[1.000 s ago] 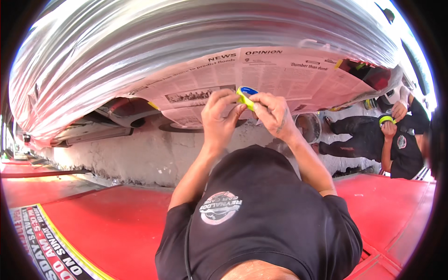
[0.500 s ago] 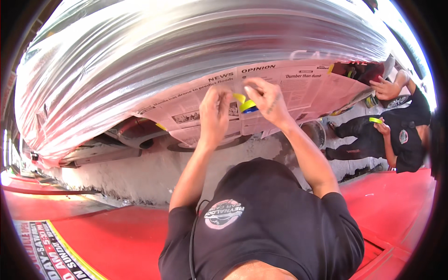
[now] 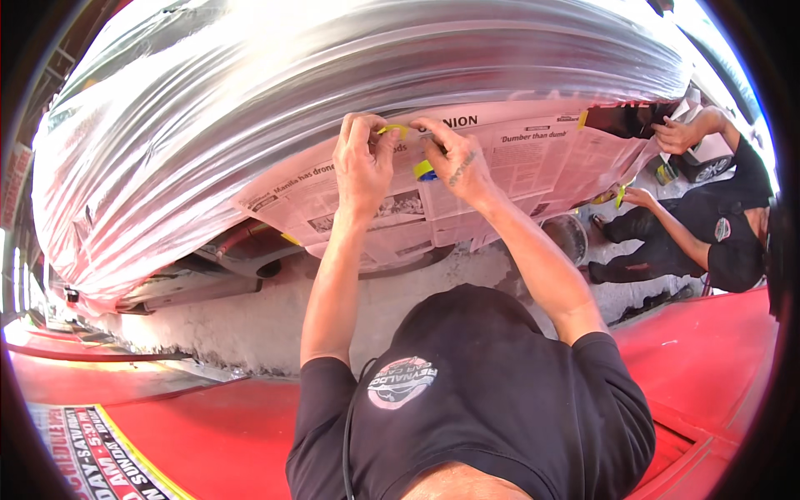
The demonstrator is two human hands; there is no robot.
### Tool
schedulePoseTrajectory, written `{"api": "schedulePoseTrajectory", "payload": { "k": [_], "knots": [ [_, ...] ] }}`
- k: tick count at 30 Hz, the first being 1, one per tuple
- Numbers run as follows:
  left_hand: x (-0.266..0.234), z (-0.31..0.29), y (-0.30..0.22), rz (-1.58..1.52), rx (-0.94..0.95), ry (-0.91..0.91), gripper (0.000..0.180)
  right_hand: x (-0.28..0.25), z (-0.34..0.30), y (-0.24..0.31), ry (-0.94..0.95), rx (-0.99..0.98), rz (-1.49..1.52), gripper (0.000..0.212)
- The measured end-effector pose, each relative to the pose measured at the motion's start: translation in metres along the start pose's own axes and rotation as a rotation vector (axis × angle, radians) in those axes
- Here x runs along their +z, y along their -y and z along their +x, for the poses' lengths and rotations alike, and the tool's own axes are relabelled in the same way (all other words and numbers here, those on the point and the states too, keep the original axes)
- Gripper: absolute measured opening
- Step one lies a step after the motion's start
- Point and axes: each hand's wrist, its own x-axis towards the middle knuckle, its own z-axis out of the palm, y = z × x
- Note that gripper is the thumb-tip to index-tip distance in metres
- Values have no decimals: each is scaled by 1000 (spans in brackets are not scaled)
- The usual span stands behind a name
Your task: The person tapes newspaper sheets onto a plastic-wrapped vehicle surface using yellow tape. They repeatedly tear tape, position newspaper sections, and smooth them over the curved bodywork to create a protective mask.
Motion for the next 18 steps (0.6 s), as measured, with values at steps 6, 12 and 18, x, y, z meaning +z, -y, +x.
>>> {"api": "schedulePoseTrajectory", "payload": {
  "k": [6, 12, 18],
  "knots": [
    [0, 11, 1, 74, 70, 16, 20, 1, 0, -2, 25, -47, -248, 38],
    [7, 16, 4, 145, 87, 9, 19, -1, 1, -1, 24, -70, -219, 38],
    [1, 8, 5, 24, 71, 18, 18, 0, -3, -10, 70, -123, -282, 51]
  ]
}}
